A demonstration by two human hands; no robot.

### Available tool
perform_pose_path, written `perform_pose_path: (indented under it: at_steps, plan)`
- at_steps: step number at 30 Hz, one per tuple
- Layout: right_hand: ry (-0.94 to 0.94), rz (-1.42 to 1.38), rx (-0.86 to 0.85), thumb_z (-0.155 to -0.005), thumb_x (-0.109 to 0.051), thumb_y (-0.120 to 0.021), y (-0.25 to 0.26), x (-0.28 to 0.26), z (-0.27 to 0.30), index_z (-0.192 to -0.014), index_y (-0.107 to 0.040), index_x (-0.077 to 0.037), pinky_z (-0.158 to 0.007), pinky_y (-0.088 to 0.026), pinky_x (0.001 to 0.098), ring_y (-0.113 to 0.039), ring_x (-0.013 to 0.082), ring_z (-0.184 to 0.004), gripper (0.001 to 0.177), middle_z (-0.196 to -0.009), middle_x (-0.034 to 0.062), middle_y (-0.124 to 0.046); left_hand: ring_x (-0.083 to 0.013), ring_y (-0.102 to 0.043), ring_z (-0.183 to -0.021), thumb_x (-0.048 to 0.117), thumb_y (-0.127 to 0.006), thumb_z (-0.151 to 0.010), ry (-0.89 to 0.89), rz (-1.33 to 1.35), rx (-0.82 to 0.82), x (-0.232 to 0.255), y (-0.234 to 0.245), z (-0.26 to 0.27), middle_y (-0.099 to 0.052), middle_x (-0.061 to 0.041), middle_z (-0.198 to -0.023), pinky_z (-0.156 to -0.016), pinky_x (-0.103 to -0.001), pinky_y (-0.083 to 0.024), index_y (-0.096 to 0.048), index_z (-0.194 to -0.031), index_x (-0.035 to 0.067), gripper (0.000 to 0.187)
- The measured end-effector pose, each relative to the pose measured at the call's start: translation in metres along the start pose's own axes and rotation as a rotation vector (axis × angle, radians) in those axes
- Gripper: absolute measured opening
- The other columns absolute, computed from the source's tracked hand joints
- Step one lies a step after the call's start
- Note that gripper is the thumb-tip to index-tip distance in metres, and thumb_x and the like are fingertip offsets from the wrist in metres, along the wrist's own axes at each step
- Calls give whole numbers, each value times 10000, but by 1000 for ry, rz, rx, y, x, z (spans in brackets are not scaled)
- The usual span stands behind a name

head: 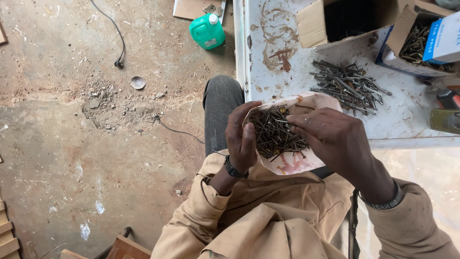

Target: Sorting through a container of nails to find specific ones in a workshop environment.

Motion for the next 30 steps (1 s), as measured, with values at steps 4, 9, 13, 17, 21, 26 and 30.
perform_pose_path:
  at_steps: [4, 9, 13, 17, 21, 26, 30]
  plan:
    - [46, -12, -64, -958, -185, -741, 10, 2, 0, -1052, -780, -35, -681, -598, 429, -751, 372, -902, 181, -932, 183, -776, -317, -590, -1251, 315, -345, -1103, 7, 7, 3, 5, 0, -1, -632, -119, -1276, -1109, -448, -439, -601, -1329, 65, 423]
    - [69, 223, -46, -977, -178, -769, 71, 44, 11, -1369, -668, 30, -1032, -577, 475, -705, 375, -1221, 455, -1347, 227, -722, -277, -637, -1229, 309, -357, -1111, 39, -14, 2, 9, 2, -1, -662, -131, -1280, -1075, -426, -544, -613, -1308, 53, 412]
    - [-149, 361, -234, -824, -622, -600, 55, 108, 20, -1586, -401, 21, -1099, -377, 658, -418, 508, -1433, 1017, -1596, 299, -442, -281, -657, -1199, 320, -331, -1112, 15, -38, 3, 16, 5, -7, -688, -119, -1256, -1049, -432, -536, -629, -1284, 56, 434]
    - [-272, 117, -249, -907, -534, -531, 53, 120, 24, -1597, -341, -28, -1157, -305, 542, -320, 386, -1516, 876, -1643, 228, -364, -296, -689, -1165, 297, -308, -1091, 95, -32, -18, 18, 7, -10, -706, -154, -1215, -1021, -410, -552, -650, -1226, 14, 464]
    - [-219, 227, -199, -874, -479, -675, 39, 131, 29, -1598, -363, 5, -1162, -315, 574, -342, 430, -1494, 925, -1615, 266, -397, -297, -698, -1150, 260, -310, -1089, 88, -39, -42, 20, 8, -12, -710, -155, -1206, -1005, -404, -563, -651, -1219, 10, 442]
    - [-146, 276, -77, -923, -330, -726, 43, 125, 32, -1543, -514, 4, -1102, -434, 536, -503, 415, -1401, 735, -1532, 231, -550, -292, -680, -1155, 259, -324, -1093, 111, 18, 1, 16, 2, -6, -692, -168, -1213, -1018, -398, -567, -635, -1236, -9, 435]
    - [-132, 323, -88, -890, -235, -777, 46, 125, 34, -1540, -542, 5, -1044, -500, 524, -541, 407, -1389, 732, -1519, 223, -584, -303, -665, -1167, 274, -344, -1102, 119, 98, 27, 14, -1, -4, -667, -182, -1223, -1045, -430, -570, -617, -1250, -24, 430]
Point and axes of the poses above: each hand's wrist, its own z-axis away from the middle knuckle, its own y-axis out of the back of the hand, x = y × z, the point moved 4 cm from there along -z, towards the middle knuckle
